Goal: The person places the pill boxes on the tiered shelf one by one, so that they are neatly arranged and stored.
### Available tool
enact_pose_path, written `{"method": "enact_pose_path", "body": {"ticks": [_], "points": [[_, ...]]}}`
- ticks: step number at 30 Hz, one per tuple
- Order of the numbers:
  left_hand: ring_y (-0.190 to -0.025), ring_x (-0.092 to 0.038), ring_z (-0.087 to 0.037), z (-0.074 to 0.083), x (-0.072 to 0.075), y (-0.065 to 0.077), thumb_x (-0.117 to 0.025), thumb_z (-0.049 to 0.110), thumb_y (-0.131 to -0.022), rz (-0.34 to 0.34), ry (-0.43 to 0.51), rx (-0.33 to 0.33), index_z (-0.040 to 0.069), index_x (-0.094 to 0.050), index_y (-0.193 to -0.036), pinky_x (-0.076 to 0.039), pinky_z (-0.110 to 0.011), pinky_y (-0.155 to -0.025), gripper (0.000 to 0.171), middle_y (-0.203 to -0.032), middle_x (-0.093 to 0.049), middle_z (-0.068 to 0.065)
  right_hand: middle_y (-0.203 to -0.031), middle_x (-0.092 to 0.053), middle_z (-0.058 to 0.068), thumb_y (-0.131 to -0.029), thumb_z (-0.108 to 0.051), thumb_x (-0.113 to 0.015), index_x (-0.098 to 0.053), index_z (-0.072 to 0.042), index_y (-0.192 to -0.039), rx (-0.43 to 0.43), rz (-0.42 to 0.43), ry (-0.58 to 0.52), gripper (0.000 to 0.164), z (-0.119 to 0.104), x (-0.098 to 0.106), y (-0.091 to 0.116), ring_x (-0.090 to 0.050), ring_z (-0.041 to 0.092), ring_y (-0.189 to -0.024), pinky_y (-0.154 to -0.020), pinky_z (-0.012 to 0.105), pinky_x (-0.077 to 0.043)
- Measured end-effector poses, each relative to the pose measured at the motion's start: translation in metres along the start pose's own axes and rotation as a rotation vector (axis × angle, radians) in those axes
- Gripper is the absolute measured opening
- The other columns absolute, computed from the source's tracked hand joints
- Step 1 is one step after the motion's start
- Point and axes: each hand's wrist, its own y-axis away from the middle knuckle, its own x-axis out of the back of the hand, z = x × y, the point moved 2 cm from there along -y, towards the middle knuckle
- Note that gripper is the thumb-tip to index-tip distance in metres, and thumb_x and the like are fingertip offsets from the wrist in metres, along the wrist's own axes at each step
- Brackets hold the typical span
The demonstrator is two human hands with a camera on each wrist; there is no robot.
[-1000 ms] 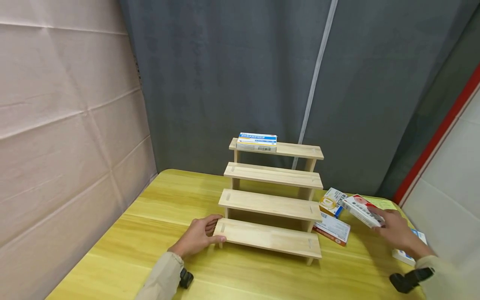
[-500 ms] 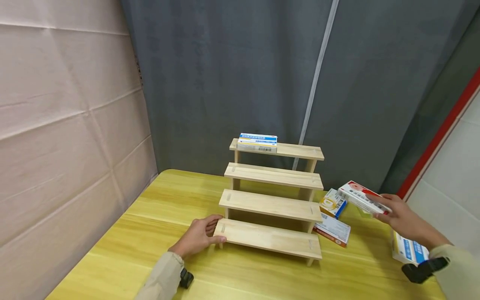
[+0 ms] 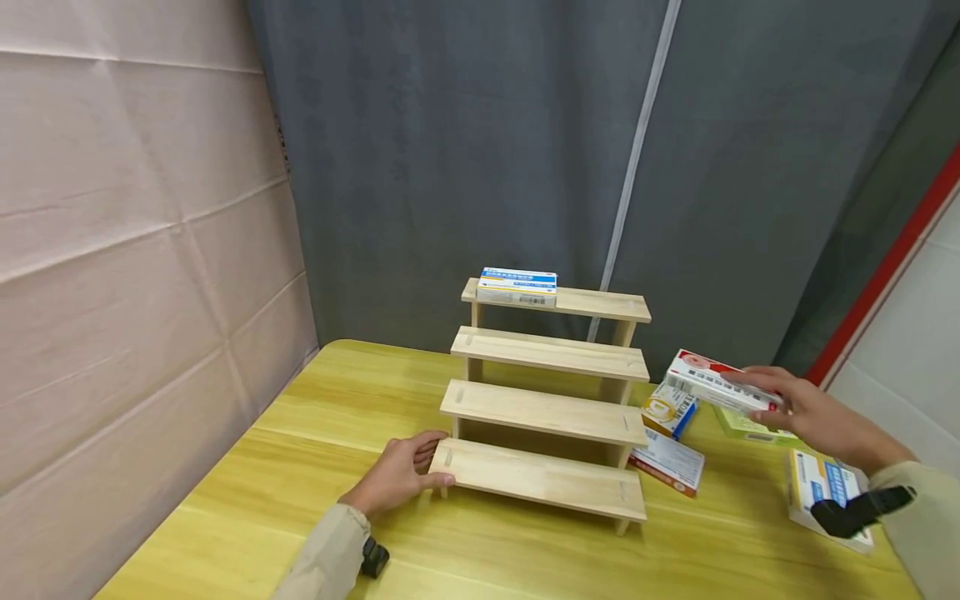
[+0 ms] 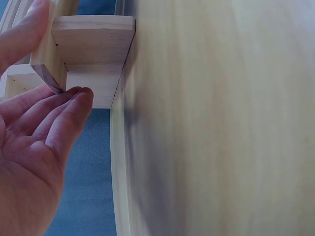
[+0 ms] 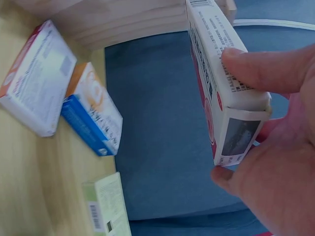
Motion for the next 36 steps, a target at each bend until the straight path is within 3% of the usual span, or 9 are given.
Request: {"method": "enact_pose_path", "body": {"ticks": [10, 19, 28, 36], "points": [[-0.134, -0.054, -0.041, -0.002, -0.003, 0.0, -0.079, 0.043, -0.084, -0.009, -0.006, -0.006, 0.001, -0.046, -0.148, -0.053, -0.046, -0.109, 0.083, -0.149, -0.05, -0.025, -0.149, -0.033, 0.035, -0.098, -0.019, -0.064, -0.043, -0.003, -0.149, 0.057, 0.03, 0.031, 0.057, -0.017, 0.02, -0.018, -0.044, 0.057, -0.118, -0.083, 0.078, -0.046], [-0.135, -0.054, -0.041, 0.0, -0.002, 0.0, -0.079, 0.042, -0.085, -0.011, -0.012, -0.002, 0.001, -0.046, -0.148, -0.052, -0.046, -0.109, 0.082, -0.15, -0.05, -0.025, -0.154, -0.027, 0.034, -0.099, -0.022, -0.062, -0.038, -0.009, -0.154, 0.029, -0.003, 0.0, 0.061, -0.03, 0.033, -0.033, -0.04, 0.056, -0.118, -0.086, 0.074, -0.05], [-0.134, -0.055, -0.042, -0.002, -0.003, 0.0, -0.079, 0.042, -0.085, -0.01, -0.022, -0.003, 0.002, -0.047, -0.147, -0.052, -0.047, -0.109, 0.081, -0.15, -0.049, -0.025, -0.158, -0.021, 0.031, -0.098, -0.019, -0.063, -0.039, -0.01, -0.153, -0.007, -0.051, -0.027, 0.06, -0.053, 0.045, -0.057, -0.036, 0.053, -0.122, -0.092, 0.068, -0.046], [-0.135, -0.054, -0.041, -0.002, -0.001, -0.001, -0.078, 0.044, -0.084, -0.007, -0.014, -0.003, 0.002, -0.046, -0.148, -0.052, -0.045, -0.109, 0.083, -0.151, -0.049, -0.024, -0.158, -0.023, 0.029, -0.098, -0.013, -0.062, -0.043, -0.009, -0.151, 0.015, -0.061, -0.076, 0.056, -0.069, 0.043, -0.082, -0.036, 0.051, -0.125, -0.096, 0.065, -0.044]]}}
